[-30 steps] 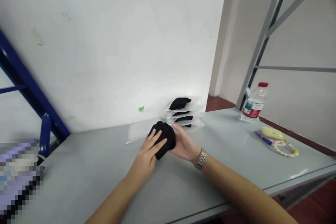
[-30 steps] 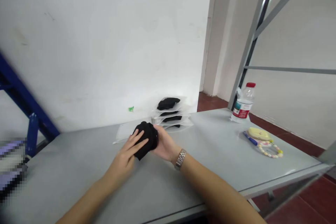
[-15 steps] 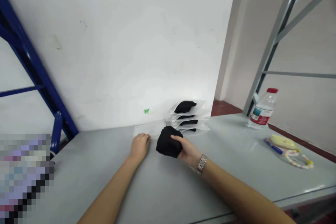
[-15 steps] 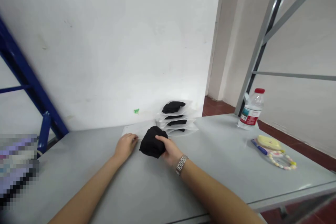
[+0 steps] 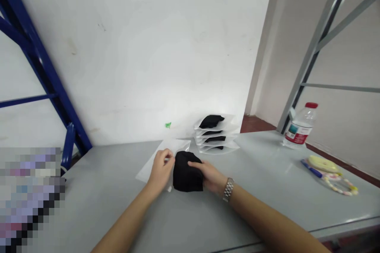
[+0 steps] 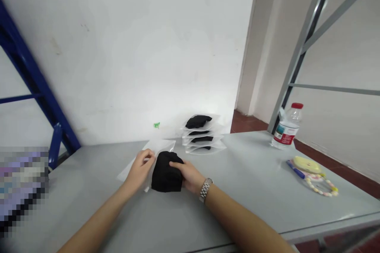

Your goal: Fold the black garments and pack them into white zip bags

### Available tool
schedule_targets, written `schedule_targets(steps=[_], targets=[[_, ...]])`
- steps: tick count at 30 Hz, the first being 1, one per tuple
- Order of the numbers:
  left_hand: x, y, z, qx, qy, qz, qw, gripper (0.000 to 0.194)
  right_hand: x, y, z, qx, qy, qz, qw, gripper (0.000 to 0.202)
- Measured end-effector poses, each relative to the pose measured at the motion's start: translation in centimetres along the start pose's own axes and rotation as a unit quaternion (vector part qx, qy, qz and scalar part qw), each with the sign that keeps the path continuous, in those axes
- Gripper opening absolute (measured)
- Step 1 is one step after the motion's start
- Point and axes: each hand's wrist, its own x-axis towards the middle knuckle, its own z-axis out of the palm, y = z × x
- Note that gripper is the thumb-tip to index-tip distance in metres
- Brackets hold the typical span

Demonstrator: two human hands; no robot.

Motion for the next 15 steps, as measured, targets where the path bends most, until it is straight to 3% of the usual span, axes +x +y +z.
schedule_targets(steps=[2, 5, 9, 12, 15], targets=[[-0.8, 0.6, 0.4, 0.015, -0.007, 0.043, 0.999, 0.011, 0.1, 0.1, -0.1, -0.048, 0.012, 0.006, 0.999, 0.024], [-2.3, 1.4, 1.5, 0.067, -0.039, 0.117, 0.990, 0.013, 0.4, 0.4, -0.1, -0.063, 0.040, -0.054, 0.996, 0.017], [-3.6, 1.9, 2.6, 0.118, -0.015, 0.116, 0.986, 0.014, 0.5, 0.4, 0.3, 0.007, 0.062, -0.136, 0.989, 0.028], [-4.1, 2.3, 2.7, 0.155, 0.003, 0.155, 0.976, 0.014, 0.0, 0.0, 1.0, 0.028, -0.005, -0.170, 0.985, 0.036], [-4.9, 3.2, 2.7, 0.172, -0.040, 0.236, 0.956, 0.018, -0.5, 0.0, 1.5, 0.008, -0.065, -0.191, 0.979, 0.034]])
